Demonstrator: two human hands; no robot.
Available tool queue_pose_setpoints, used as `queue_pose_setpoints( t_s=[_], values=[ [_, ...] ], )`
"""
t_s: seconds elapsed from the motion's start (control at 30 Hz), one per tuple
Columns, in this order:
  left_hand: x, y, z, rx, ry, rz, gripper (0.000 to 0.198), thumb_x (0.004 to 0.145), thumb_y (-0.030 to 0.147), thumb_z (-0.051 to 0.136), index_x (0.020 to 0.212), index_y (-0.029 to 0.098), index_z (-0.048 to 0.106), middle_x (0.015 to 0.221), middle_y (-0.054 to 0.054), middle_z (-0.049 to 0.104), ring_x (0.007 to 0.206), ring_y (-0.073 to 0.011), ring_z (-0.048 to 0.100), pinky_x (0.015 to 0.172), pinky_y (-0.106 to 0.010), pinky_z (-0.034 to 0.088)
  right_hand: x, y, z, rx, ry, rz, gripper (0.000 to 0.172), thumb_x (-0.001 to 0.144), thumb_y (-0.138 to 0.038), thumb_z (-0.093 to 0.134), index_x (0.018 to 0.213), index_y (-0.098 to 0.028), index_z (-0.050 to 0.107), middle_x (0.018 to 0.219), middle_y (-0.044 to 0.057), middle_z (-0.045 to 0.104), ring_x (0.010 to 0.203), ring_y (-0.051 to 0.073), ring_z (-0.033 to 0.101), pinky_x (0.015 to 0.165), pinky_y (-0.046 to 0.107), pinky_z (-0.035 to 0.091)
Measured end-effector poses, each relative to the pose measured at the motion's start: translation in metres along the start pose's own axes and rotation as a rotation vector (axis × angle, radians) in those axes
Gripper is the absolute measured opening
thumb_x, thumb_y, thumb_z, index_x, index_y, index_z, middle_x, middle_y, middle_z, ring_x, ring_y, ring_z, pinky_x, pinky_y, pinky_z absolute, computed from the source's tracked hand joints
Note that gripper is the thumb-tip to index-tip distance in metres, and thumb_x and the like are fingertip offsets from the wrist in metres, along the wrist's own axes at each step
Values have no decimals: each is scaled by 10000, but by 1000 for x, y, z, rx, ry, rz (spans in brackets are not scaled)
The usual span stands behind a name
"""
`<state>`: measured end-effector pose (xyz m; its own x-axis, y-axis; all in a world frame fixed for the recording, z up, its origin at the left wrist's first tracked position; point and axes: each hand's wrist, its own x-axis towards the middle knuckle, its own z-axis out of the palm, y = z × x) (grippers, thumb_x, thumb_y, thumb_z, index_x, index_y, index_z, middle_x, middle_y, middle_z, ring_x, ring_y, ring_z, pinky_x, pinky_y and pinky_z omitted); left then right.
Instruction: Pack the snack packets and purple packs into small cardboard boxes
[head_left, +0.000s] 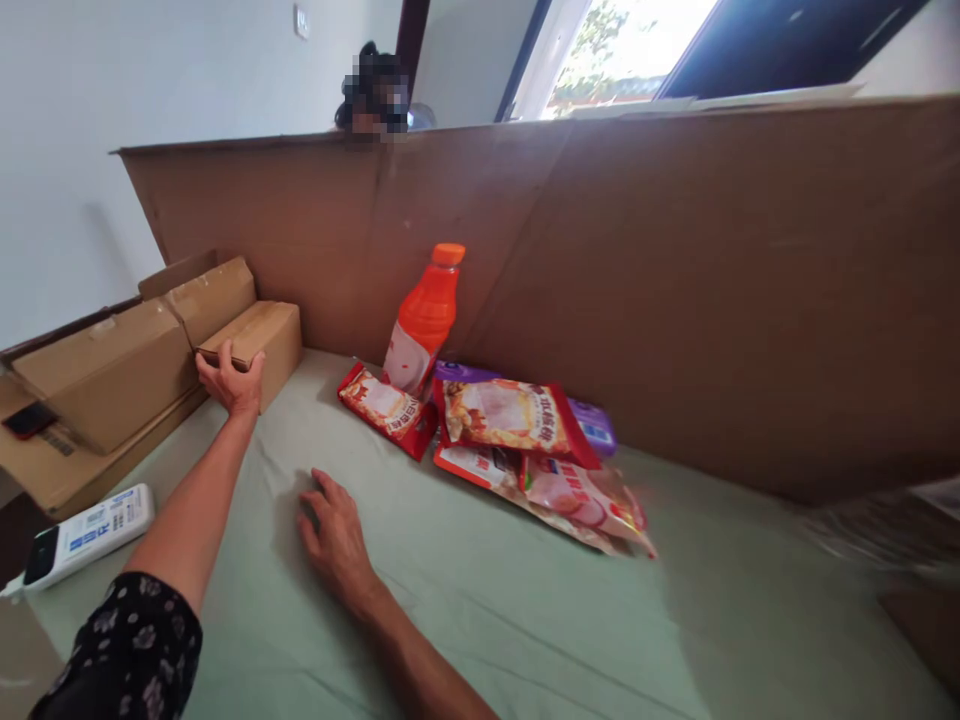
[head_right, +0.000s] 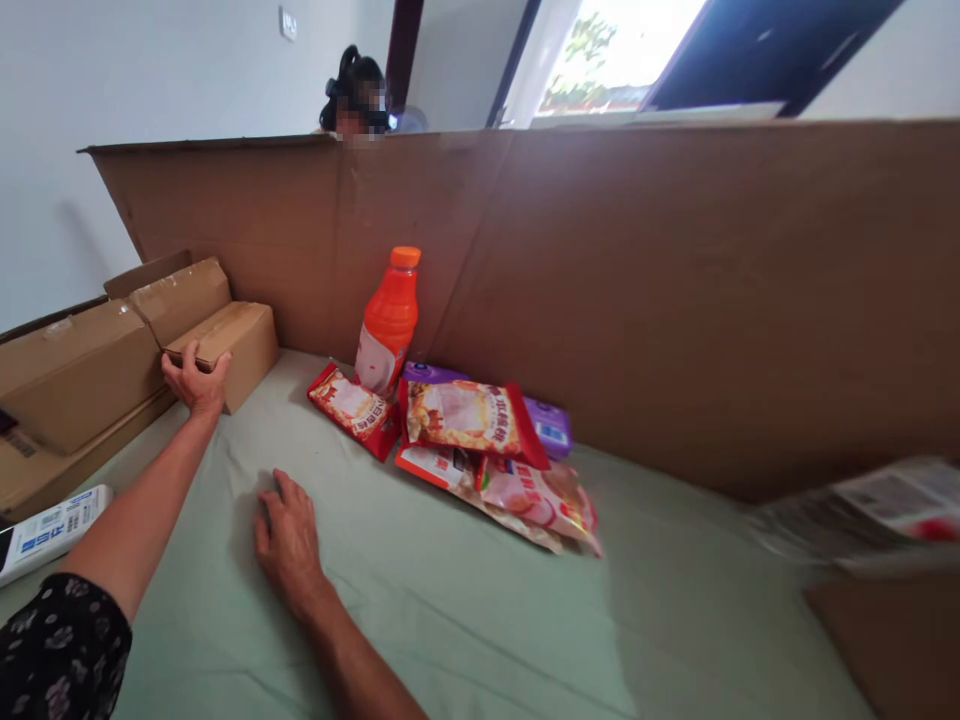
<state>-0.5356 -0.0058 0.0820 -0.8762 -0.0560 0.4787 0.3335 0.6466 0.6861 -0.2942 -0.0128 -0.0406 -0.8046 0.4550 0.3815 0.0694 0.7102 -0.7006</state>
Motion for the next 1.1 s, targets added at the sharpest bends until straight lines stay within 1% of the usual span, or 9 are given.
queue_pose_setpoints(
  t_s=[0.2,0.37,0.5,0.6,0.67,0.77,0.93,1.03,1.1],
  values=[
    [13,2,17,35,-32,-19,669,830,422,731,1423,179,540,1602,-279,242,1457,-442,345,1124,-554,349,2,-2,-3,25,-42,6,296,833,-109,569,1078,-185,715,1435,180,566,1301,334,549,1072,551,451],
    [14,-2,-12,27,-94,34,917,767,374,781,1543,144,350,1619,-308,230,1490,-436,317,1151,-567,334,10,-12,-8,-11,-59,-6,250,828,-105,590,1032,-151,726,1398,215,588,1262,346,579,1040,551,466],
    [-35,-2,-48,-26,-211,132,967,775,345,710,1575,101,224,1657,-275,168,1534,-437,196,1185,-580,300,15,-36,-20,-99,-53,-11,193,828,-105,649,969,-192,746,1304,120,682,1186,254,645,1029,413,497],
    [-84,-8,-55,-54,-361,245,877,818,484,599,1553,137,267,1622,-219,298,1498,-489,246,1159,-663,305,12,-42,-45,-195,-42,-17,177,791,-168,759,954,-236,755,1261,29,721,1155,162,666,1012,271,492],
    [-111,-14,-52,-56,-493,342,810,792,527,573,1504,215,344,1549,-179,434,1386,-519,423,1074,-736,370,-2,-38,-76,-262,-14,-6,202,766,-225,805,957,-262,755,1274,-9,718,1139,128,668,991,233,490],
    [-138,-24,-48,-70,-651,518,654,769,539,529,1371,286,488,1376,-104,615,1333,-463,507,1100,-691,384,-49,-26,-144,-374,96,59,219,765,-248,809,972,-280,745,1326,-13,690,1169,130,648,1013,264,480],
    [-165,-36,-58,-21,-776,744,588,794,542,440,1201,170,645,1341,-202,625,1380,-448,458,1147,-630,332,-132,6,-309,-621,480,325,274,832,-147,669,1101,-184,703,1407,173,604,1324,315,533,1102,546,371],
    [-191,-38,-71,-16,-813,788,577,818,520,447,1208,157,668,1408,-208,587,1411,-422,436,1165,-603,316,-157,24,-401,-754,699,463,365,919,-273,568,1213,-70,642,1505,280,462,1436,424,369,1107,603,274],
    [-212,-37,-80,-40,-842,805,555,820,488,484,1216,152,679,1431,-210,576,1415,-397,445,1176,-575,320,-166,34,-441,-784,723,506,404,952,-378,531,1128,-43,671,1352,291,587,1351,404,486,1029,546,373]
  ],
)
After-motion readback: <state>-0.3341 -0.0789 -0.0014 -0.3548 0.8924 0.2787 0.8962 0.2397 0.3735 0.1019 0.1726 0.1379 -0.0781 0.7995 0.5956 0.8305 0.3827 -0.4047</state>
